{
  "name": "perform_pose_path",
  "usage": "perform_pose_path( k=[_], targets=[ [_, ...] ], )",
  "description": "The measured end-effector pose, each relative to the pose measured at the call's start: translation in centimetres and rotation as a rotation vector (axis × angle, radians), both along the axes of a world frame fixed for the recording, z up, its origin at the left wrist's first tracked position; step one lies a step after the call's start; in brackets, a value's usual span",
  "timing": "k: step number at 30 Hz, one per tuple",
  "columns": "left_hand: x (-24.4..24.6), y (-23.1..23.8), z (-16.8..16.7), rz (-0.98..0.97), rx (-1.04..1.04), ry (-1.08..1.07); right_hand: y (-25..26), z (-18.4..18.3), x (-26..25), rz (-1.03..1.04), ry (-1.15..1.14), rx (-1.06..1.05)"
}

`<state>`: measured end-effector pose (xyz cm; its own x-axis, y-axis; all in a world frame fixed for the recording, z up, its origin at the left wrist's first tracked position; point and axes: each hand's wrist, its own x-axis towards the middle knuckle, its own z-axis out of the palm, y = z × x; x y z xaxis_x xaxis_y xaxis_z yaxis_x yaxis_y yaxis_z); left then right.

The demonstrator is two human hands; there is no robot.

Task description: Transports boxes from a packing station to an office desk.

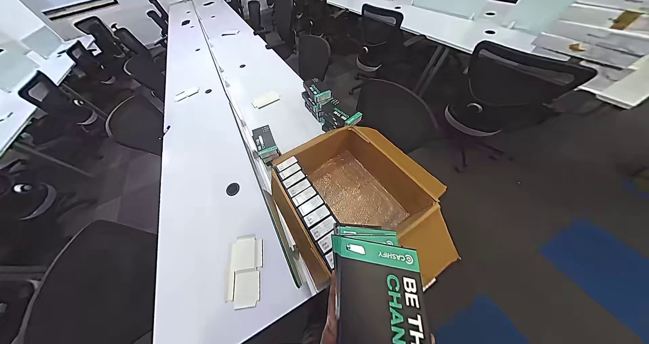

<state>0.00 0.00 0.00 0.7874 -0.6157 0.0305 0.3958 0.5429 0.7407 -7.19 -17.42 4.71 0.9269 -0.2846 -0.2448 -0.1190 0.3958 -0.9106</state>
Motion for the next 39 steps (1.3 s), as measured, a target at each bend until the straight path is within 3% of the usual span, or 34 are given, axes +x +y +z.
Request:
perform_pose_path(
  k=[2,5,7,9,13,17,20,28,31,39],
  targets=[
    [3.0,-1.1,2.6,0.006,-0.002,-0.003,-0.4,2.8,3.5,-0.012,0.019,0.067],
    [7.4,-2.6,4.1,0.082,0.135,0.070,-1.8,-1.0,8.5,0.064,-0.192,0.267],
    [12.0,-3.8,2.6,0.047,0.020,0.129,-3.3,-1.8,13.7,0.088,-0.155,0.369],
    [18.7,-4.9,1.7,-0.028,-0.055,0.143,-4.9,-2.4,20.6,0.135,-0.093,0.129],
    [32.8,-6.8,2.1,0.210,0.145,0.161,-6.1,-1.6,37.1,0.220,-0.020,0.014],
    [46.1,-7.2,-1.9,0.381,0.336,0.205,-5.9,-6.5,51.8,0.314,0.096,0.040],
    [52.8,-6.5,-6.2,0.441,0.395,0.245,-5.2,-11.5,59.5,0.360,0.179,0.025],
    [59.9,-5.2,-13.2,0.565,0.436,0.290,-2.6,-19.2,67.8,0.458,0.219,0.127],
    [60.4,-3.7,-16.3,0.526,0.507,0.123,-2.4,-22.6,70.1,0.543,0.153,0.101],
    [64.9,-3.7,-16.6,0.608,0.324,0.352,-0.9,-24.8,73.6,0.503,0.125,0.102]
  ],
)
